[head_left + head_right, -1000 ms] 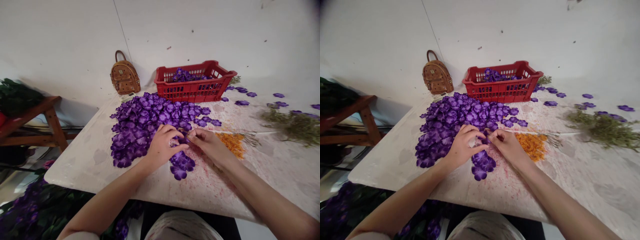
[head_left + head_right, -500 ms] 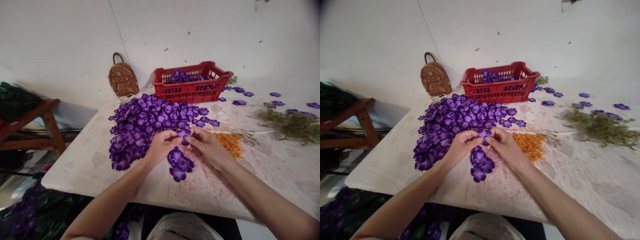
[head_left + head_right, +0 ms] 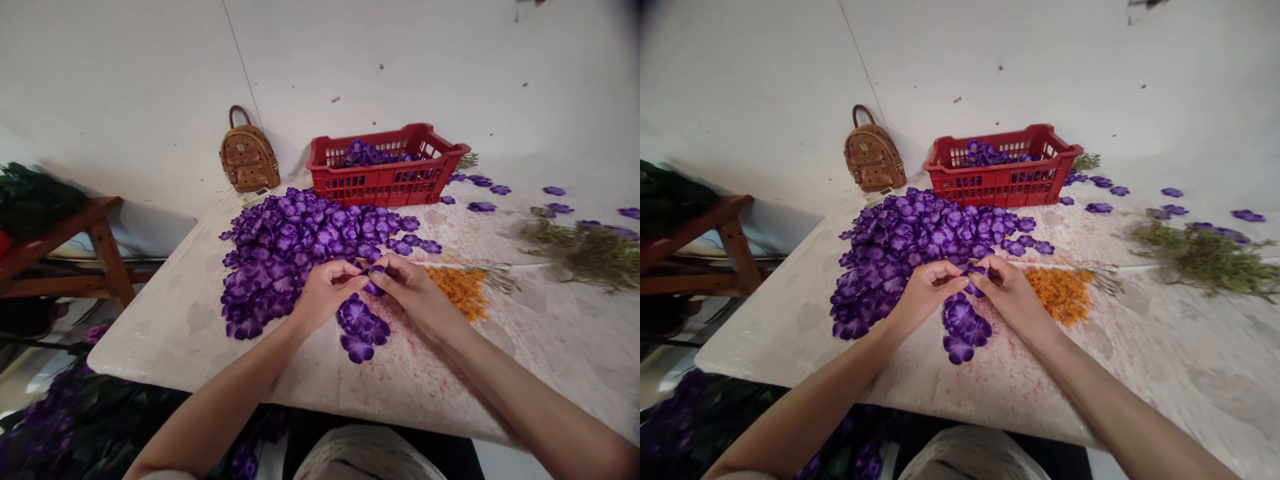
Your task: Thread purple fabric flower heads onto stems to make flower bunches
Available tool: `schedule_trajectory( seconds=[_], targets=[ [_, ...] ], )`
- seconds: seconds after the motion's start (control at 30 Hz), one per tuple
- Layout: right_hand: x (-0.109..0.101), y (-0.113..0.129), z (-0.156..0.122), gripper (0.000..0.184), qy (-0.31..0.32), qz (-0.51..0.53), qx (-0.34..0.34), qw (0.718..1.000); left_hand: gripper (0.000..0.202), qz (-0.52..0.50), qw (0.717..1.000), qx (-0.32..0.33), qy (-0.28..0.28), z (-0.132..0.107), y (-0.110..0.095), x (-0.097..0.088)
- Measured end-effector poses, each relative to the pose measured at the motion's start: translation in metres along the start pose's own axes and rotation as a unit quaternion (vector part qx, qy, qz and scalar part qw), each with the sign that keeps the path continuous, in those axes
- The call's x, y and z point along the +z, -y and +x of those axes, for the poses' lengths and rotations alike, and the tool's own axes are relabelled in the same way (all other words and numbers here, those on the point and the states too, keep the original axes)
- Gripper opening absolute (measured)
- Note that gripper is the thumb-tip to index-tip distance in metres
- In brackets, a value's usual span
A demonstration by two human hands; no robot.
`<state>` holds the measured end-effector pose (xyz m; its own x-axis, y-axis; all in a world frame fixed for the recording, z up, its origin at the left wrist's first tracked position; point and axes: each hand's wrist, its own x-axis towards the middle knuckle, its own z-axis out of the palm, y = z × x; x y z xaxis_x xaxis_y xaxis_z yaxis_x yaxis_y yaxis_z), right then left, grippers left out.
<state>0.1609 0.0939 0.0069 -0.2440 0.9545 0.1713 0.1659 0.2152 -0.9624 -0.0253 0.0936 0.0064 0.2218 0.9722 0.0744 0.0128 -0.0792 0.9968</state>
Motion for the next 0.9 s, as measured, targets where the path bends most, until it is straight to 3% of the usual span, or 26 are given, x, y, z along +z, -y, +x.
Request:
schedule_trajectory(
  seconds=[0.37, 0.57, 0.73, 0.9],
  targets=[
    [0.005, -0.002, 0.002, 0.02, -0.017, -0.005, -0.002, 1.0, 0.024, -0.047, 0.998, -0.037, 0.01, 0.001, -0.003, -0.002],
    [0.009, 0.008, -0.005, 0.014, -0.161, -0.156, -0.055, 0.973, 0.017, -0.051, 0.996, -0.057, -0.05, 0.002, -0.003, 0.001],
    [0.014, 0.01, -0.008, 0.016, -0.066, -0.125, -0.033, 0.989, 0.018, -0.047, 0.998, -0.018, -0.037, 0.001, -0.001, 0.002],
    [0.009, 0.007, -0.002, 0.02, -0.082, -0.073, -0.031, 0.993, 0.023, -0.065, 0.997, -0.028, -0.022, 0.0, -0.006, 0.003]
  ],
)
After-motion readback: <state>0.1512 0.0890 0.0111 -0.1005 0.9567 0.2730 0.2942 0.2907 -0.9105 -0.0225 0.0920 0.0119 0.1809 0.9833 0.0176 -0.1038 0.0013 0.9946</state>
